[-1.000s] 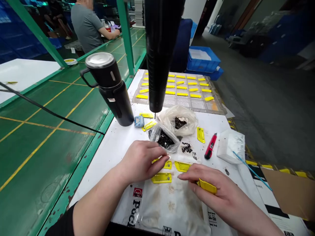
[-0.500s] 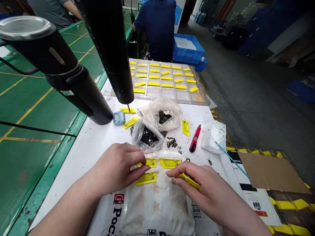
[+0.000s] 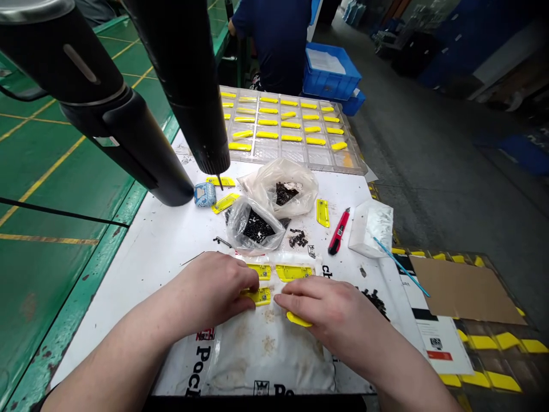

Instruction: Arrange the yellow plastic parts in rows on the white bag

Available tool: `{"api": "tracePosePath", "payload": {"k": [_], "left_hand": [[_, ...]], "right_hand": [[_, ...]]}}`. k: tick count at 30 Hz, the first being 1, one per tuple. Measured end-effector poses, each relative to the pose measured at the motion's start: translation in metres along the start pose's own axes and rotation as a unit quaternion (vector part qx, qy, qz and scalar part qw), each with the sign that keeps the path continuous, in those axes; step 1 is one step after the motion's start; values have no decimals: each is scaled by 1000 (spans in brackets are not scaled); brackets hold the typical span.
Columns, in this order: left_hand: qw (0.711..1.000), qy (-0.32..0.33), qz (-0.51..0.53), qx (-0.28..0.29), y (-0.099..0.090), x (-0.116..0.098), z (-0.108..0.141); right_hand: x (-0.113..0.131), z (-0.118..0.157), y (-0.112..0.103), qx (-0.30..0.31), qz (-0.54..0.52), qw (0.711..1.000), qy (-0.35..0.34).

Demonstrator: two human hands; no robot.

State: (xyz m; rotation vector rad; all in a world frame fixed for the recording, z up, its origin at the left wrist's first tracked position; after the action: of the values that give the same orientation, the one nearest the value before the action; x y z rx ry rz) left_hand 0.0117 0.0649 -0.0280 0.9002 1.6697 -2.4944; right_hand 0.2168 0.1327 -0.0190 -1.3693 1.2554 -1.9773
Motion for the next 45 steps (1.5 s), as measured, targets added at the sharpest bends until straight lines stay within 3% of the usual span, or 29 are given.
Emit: {"api": "tracePosePath", "payload": {"k": [6,12,27,37,45], "left_hand": [[1000,-8,-4,18,0,-3,-2],[1000,8,13,-19,-2,2,5],[1000,-10,-18,15,-2,0,3],[1000,12,-2,-12,-5,-2,4],[1000,-2,2,0,-7,-3,3]], "right_hand": [[-3,5,-18,-51,-15,999,2],[-22,13,-20,37,53,993,98],[-33,3,-8,105,72,978,164],[-33,-3,-3,74,90,984,134],[-33,-4,-4,51,107,987,112]]}}
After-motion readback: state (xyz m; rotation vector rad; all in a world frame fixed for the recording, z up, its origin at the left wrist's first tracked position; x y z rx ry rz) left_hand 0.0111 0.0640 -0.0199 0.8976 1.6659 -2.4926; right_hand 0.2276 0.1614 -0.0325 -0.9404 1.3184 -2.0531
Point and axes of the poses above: each hand's wrist, its own z-axis away from the middle knuckle, its own y-axis out of the palm, x = y × z, the point moved 5 cm from there along -z, towards the middle knuckle, and after that the axes turned 13 degrees about y, right-handed, at the moved point
